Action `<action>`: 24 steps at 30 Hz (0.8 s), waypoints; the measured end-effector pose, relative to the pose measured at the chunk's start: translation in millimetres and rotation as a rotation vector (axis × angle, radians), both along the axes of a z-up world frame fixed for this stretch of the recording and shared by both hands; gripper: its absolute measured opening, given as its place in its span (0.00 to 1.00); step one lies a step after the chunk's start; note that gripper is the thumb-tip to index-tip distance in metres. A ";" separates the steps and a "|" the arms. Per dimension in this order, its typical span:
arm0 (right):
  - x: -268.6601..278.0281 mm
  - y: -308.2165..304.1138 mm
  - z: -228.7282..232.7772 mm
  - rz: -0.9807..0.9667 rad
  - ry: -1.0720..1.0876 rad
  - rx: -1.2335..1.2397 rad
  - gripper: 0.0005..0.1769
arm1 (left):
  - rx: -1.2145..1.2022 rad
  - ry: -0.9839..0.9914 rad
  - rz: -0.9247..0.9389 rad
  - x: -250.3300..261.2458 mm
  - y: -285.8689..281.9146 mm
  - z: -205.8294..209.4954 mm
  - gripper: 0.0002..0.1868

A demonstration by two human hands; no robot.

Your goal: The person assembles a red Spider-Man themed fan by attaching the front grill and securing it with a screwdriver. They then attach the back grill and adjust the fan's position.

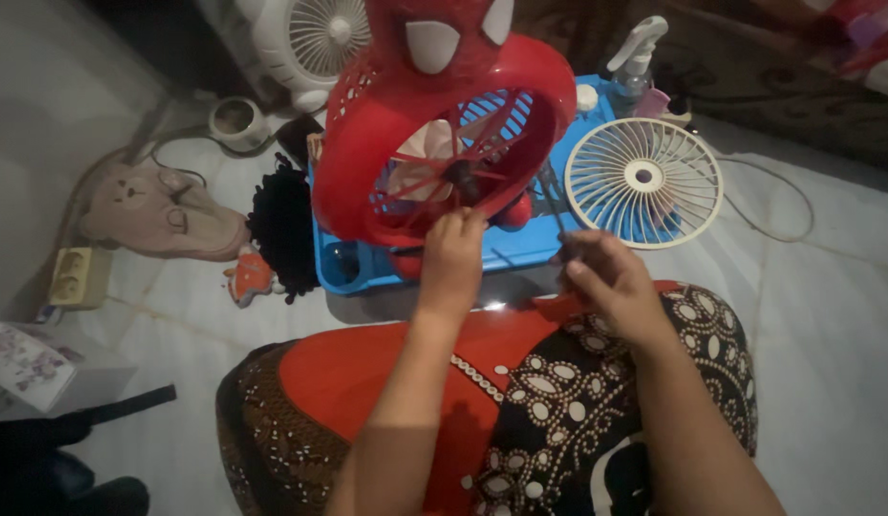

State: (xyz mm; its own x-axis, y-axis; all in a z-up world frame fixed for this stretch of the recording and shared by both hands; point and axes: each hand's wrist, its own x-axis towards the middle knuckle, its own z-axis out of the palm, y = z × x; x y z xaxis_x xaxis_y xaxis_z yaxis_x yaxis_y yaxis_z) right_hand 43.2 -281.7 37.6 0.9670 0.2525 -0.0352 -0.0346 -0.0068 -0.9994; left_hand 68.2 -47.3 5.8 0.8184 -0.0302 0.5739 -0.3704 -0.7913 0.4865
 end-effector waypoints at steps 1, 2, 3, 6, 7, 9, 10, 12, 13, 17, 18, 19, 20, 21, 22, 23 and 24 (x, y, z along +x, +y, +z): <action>-3.1 3.2 0.9 0.042 -0.041 -0.020 0.21 | -0.037 -0.057 0.033 -2.5 1.5 4.1 0.09; -6.3 7.0 1.7 0.084 -0.082 -0.040 0.20 | -0.073 -0.115 0.067 -7.1 3.0 8.2 0.09; -11.4 10.9 2.5 0.091 0.032 -0.012 0.20 | -0.109 -0.172 0.100 -12.3 4.8 12.4 0.09; -29.8 27.2 3.6 0.124 0.245 0.033 0.20 | -0.667 0.061 0.033 -32.4 14.1 23.1 0.08; -34.0 33.9 3.2 0.138 0.225 0.023 0.20 | -0.861 0.109 -0.024 -34.0 15.4 25.8 0.08; -40.2 44.5 2.3 0.169 0.169 0.020 0.19 | -1.249 0.203 -0.141 -37.3 17.3 28.0 0.08; -42.1 48.5 2.6 0.185 0.132 0.028 0.19 | -1.289 0.204 -0.168 -37.0 18.5 28.4 0.08; -45.2 54.3 3.4 0.188 0.097 0.022 0.19 | -1.370 0.204 -0.227 -35.0 21.0 26.8 0.08; -46.4 56.2 3.8 0.177 0.098 0.009 0.19 | -1.438 0.223 -0.219 -34.2 21.8 24.8 0.09; -51.0 57.4 9.2 0.122 -0.050 -0.181 0.18 | -1.715 0.309 -0.265 -29.8 23.8 15.4 0.09; -52.5 57.2 11.0 0.103 -0.056 -0.226 0.18 | -1.786 0.331 -0.294 -29.2 25.2 12.8 0.10; -53.8 56.8 12.8 0.085 -0.061 -0.271 0.17 | -1.841 0.363 -0.331 -29.2 26.8 10.2 0.11; -54.7 56.8 14.3 0.067 -0.067 -0.315 0.17 | -1.893 0.396 -0.368 -29.4 29.0 8.0 0.12; -55.2 57.0 15.7 0.065 -0.081 -0.302 0.17 | -1.945 0.429 -0.406 -29.1 30.8 6.0 0.14; -56.1 57.8 17.0 0.062 -0.093 -0.290 0.16 | -1.981 0.461 -0.431 -28.5 32.4 4.4 0.13; -56.8 58.6 18.1 0.059 -0.105 -0.278 0.16 | -2.018 0.492 -0.456 -27.7 33.7 3.1 0.12; -57.3 59.1 18.8 0.052 -0.094 -0.321 0.16 | -2.054 0.523 -0.482 -27.3 34.5 2.1 0.11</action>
